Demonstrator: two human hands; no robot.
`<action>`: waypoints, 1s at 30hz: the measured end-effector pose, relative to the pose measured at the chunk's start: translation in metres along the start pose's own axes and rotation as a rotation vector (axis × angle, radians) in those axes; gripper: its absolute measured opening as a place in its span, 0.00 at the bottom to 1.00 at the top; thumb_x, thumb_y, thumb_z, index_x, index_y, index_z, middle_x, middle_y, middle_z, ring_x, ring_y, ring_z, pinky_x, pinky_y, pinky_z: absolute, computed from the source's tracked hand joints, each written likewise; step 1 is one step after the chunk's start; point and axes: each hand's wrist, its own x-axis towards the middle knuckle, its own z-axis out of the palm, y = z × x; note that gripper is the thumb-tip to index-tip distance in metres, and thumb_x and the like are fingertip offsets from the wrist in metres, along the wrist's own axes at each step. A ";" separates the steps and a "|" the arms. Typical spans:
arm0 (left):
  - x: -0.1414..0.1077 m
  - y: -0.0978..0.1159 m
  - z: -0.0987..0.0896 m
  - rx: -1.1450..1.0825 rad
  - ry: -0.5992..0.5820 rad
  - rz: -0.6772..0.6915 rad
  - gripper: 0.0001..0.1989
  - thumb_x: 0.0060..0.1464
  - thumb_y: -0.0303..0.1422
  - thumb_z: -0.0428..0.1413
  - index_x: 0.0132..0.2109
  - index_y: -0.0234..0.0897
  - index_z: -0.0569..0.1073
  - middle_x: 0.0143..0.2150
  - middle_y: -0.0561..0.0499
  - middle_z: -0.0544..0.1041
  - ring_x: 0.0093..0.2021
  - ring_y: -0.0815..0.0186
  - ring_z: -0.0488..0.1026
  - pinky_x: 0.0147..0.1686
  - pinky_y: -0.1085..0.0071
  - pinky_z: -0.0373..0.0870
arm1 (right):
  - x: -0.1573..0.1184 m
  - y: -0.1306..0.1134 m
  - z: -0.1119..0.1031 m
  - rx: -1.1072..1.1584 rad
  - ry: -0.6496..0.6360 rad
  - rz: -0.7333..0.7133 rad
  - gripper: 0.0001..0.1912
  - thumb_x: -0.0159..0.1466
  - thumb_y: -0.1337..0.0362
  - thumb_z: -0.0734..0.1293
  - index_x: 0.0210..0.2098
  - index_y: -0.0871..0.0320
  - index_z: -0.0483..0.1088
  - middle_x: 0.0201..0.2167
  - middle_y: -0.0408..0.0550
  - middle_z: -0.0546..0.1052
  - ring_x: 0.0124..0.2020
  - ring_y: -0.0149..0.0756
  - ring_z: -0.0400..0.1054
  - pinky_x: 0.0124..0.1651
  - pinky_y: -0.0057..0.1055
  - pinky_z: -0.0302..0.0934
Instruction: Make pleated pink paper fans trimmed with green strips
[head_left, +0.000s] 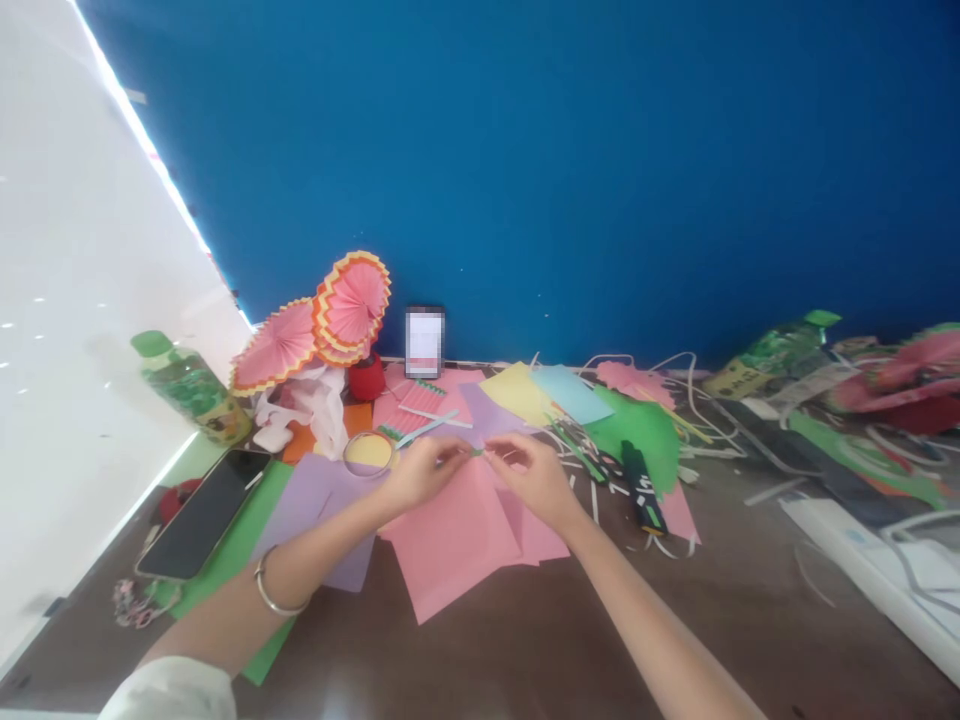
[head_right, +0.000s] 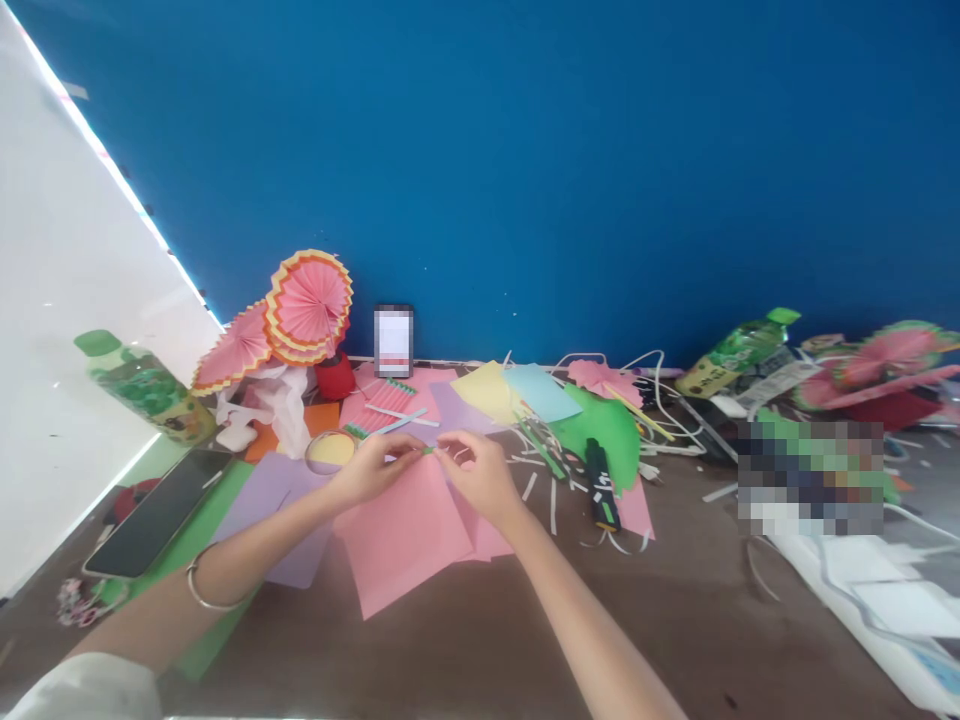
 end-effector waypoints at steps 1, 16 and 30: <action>0.000 0.001 0.000 0.015 0.002 0.002 0.12 0.53 0.32 0.47 0.39 0.36 0.74 0.37 0.49 0.78 0.36 0.65 0.73 0.37 0.71 0.68 | 0.000 0.000 0.000 -0.016 -0.008 0.001 0.07 0.53 0.61 0.66 0.30 0.56 0.72 0.31 0.48 0.77 0.30 0.36 0.70 0.31 0.32 0.67; -0.002 0.023 0.003 0.148 -0.015 0.032 0.12 0.55 0.32 0.46 0.37 0.37 0.74 0.34 0.51 0.77 0.34 0.66 0.72 0.35 0.72 0.65 | -0.008 0.001 -0.003 -0.130 -0.011 -0.137 0.06 0.56 0.64 0.63 0.31 0.55 0.71 0.31 0.46 0.76 0.33 0.37 0.70 0.39 0.34 0.64; -0.003 0.031 0.006 0.372 0.019 0.112 0.10 0.51 0.27 0.48 0.34 0.39 0.75 0.32 0.52 0.78 0.32 0.66 0.72 0.32 0.73 0.63 | -0.010 0.000 -0.013 -0.504 -0.119 -0.479 0.08 0.63 0.70 0.56 0.31 0.58 0.65 0.28 0.47 0.72 0.31 0.35 0.65 0.37 0.33 0.55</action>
